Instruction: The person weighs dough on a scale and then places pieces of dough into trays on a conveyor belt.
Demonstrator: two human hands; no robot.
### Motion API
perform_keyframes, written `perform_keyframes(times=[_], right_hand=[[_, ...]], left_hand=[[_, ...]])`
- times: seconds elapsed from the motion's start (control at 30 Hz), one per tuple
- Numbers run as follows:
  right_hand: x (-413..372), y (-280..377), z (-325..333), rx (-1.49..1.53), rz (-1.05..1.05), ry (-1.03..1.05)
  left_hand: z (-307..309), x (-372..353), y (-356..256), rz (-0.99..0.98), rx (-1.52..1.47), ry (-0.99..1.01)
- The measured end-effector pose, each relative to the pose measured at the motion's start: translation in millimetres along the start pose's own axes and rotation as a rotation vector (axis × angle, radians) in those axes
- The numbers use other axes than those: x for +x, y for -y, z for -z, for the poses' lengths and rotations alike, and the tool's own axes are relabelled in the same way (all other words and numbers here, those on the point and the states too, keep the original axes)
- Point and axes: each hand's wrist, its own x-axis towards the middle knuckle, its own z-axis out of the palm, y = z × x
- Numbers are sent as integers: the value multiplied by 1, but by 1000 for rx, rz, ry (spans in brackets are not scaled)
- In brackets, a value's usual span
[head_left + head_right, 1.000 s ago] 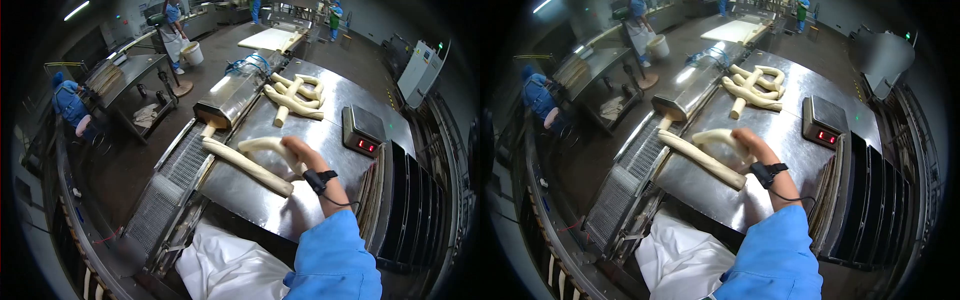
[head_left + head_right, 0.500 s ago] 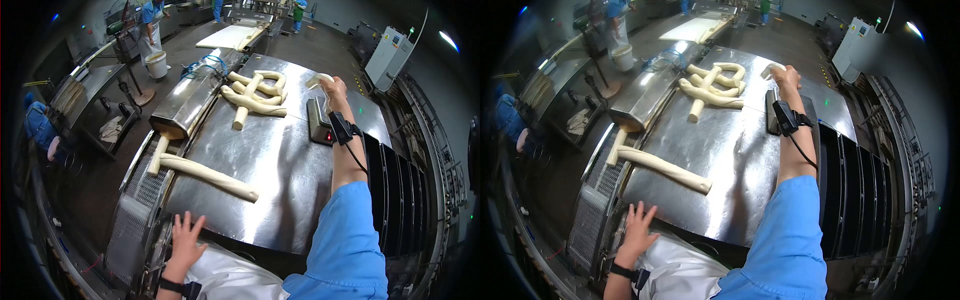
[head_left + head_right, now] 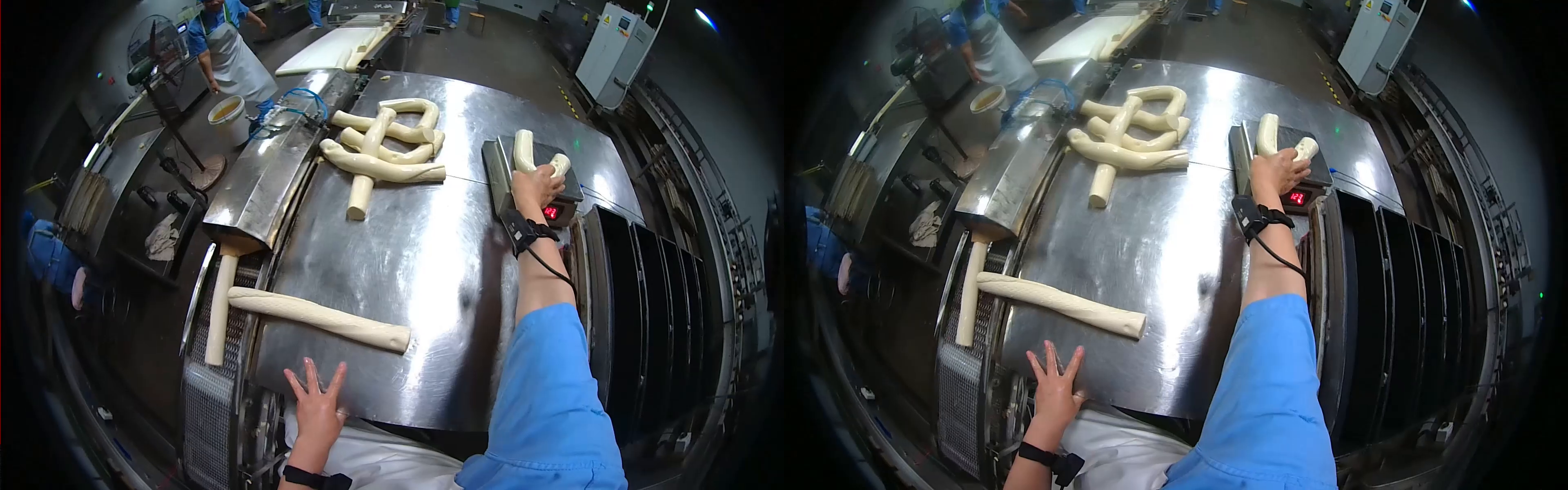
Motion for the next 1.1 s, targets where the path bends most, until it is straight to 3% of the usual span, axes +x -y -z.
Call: perform_keyframes(times=[0.07,0.23,0.43,0.67,0.87,0.9,0.93,0.97,1.0,1.03,1.1], right_hand=[[-9,12,6,-100,-22,-19],[-43,42,0,-16,424,-147],[-74,64,-3,90,604,-47],[-62,54,0,53,597,3],[-27,25,-2,-366,472,-55],[-29,35,31,-363,342,222],[-15,26,23,-373,255,281],[-1,16,13,-425,321,195],[29,5,-7,-214,373,239],[65,-2,-41,-96,394,216],[111,16,-83,320,237,526]], left_hand=[[-2,0,0,-1,-12,-14],[-1,1,0,-1,-1,-12],[6,0,-7,72,12,17],[6,1,-7,53,6,-8],[5,-1,-6,75,-30,-34],[4,-2,-4,61,13,-43],[1,-4,-1,144,0,-76],[-5,-4,3,116,15,-59],[-11,-4,6,89,26,-42],[-13,-3,7,182,4,-79],[-14,-7,6,128,-29,-71]])
